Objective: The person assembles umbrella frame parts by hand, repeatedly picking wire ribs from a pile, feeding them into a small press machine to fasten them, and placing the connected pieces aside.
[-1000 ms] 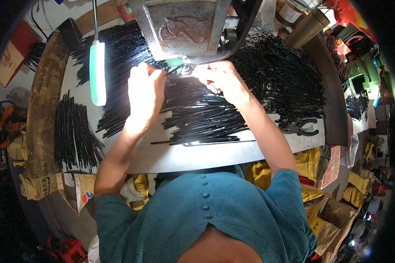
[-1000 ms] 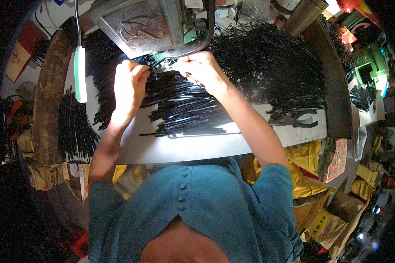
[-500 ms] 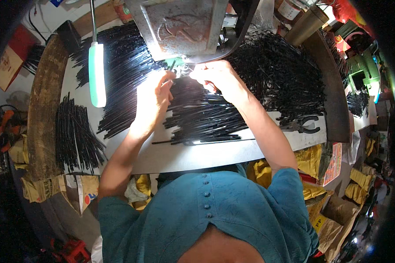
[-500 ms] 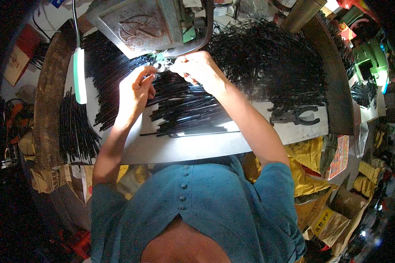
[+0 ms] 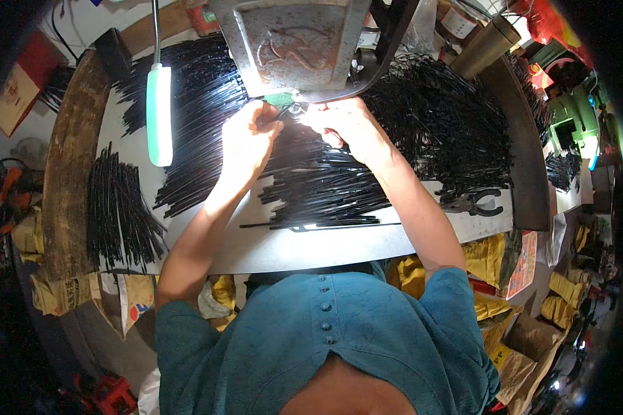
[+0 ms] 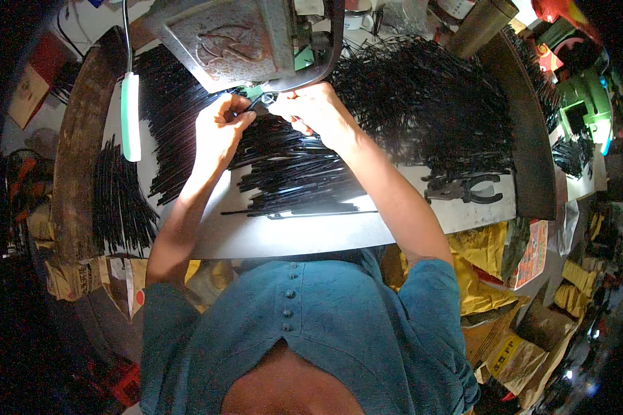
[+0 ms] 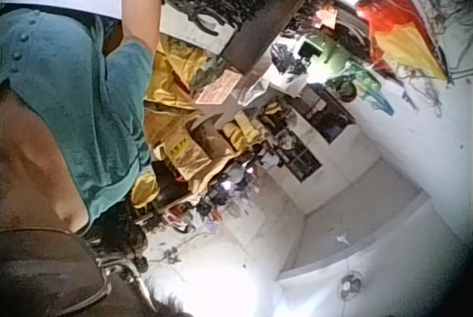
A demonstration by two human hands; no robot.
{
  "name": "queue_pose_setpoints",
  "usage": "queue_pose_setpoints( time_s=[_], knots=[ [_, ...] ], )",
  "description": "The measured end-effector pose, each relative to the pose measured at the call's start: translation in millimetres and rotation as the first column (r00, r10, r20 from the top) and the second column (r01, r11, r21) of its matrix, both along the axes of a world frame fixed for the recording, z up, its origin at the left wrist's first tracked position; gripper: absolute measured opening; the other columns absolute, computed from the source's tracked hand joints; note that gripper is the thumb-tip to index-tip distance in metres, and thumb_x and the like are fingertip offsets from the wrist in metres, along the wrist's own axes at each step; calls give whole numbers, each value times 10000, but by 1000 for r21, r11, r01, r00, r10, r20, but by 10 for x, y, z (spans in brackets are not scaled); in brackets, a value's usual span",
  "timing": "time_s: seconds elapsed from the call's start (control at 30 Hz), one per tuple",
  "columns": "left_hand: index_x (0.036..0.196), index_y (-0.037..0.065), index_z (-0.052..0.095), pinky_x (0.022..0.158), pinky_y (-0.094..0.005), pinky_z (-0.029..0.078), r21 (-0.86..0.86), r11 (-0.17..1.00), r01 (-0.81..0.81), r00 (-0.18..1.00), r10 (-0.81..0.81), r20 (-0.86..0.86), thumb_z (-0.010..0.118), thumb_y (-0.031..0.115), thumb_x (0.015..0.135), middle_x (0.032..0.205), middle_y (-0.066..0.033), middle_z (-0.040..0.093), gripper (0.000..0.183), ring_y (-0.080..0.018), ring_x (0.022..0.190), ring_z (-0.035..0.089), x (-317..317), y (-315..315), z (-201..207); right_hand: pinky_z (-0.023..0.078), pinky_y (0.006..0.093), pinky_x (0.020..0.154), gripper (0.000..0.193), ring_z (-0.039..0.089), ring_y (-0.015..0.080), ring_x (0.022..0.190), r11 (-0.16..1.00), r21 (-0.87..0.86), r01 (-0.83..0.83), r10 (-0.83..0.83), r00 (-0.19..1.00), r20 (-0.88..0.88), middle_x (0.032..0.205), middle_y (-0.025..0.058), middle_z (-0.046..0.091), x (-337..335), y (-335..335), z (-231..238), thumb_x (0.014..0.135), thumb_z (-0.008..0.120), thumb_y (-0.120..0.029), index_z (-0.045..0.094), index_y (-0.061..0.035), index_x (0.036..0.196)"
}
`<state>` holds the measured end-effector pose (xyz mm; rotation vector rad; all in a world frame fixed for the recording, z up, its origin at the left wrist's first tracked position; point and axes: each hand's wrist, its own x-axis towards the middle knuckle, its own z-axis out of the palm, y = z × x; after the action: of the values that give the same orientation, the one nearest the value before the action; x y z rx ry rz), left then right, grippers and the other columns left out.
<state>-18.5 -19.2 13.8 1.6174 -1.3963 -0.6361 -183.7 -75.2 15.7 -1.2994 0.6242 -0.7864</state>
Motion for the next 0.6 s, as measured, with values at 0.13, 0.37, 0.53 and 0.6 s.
queue_pose_setpoints(
  time_s=[0.13,0.37,0.53,0.6],
  knots=[
    [803,15,553,592,-274,432,-72,997,0,991,10,137,602,58,634,715,-103,569,182,-187,627,542,26,-35,-36,279,165,376,137,369,31,437,999,-21,-47,45,997,-64,563,-19,430,-21,-5,39,784,497,-112,517,-19,686],
    [740,18,540,519,-213,389,-128,992,-20,989,39,146,635,24,654,612,-24,511,128,-81,539,454,0,-42,-51,269,171,318,170,356,45,364,999,32,-2,3,1000,-29,503,-3,425,-1,-13,27,738,560,-86,489,-39,591],
    [739,16,534,510,-215,386,-142,990,8,984,17,176,632,21,657,607,-22,505,128,-81,537,451,-2,-47,-31,262,170,318,155,362,44,377,999,34,2,-3,1000,30,502,-3,416,20,-18,25,737,551,-64,470,-49,605],
    [735,14,532,510,-213,384,-162,986,26,985,2,171,629,18,658,603,-21,498,124,-79,537,445,26,-50,-58,270,166,336,129,368,41,407,999,27,-33,32,999,29,535,-9,421,16,-33,20,754,533,-79,485,-39,642]
  ],
)
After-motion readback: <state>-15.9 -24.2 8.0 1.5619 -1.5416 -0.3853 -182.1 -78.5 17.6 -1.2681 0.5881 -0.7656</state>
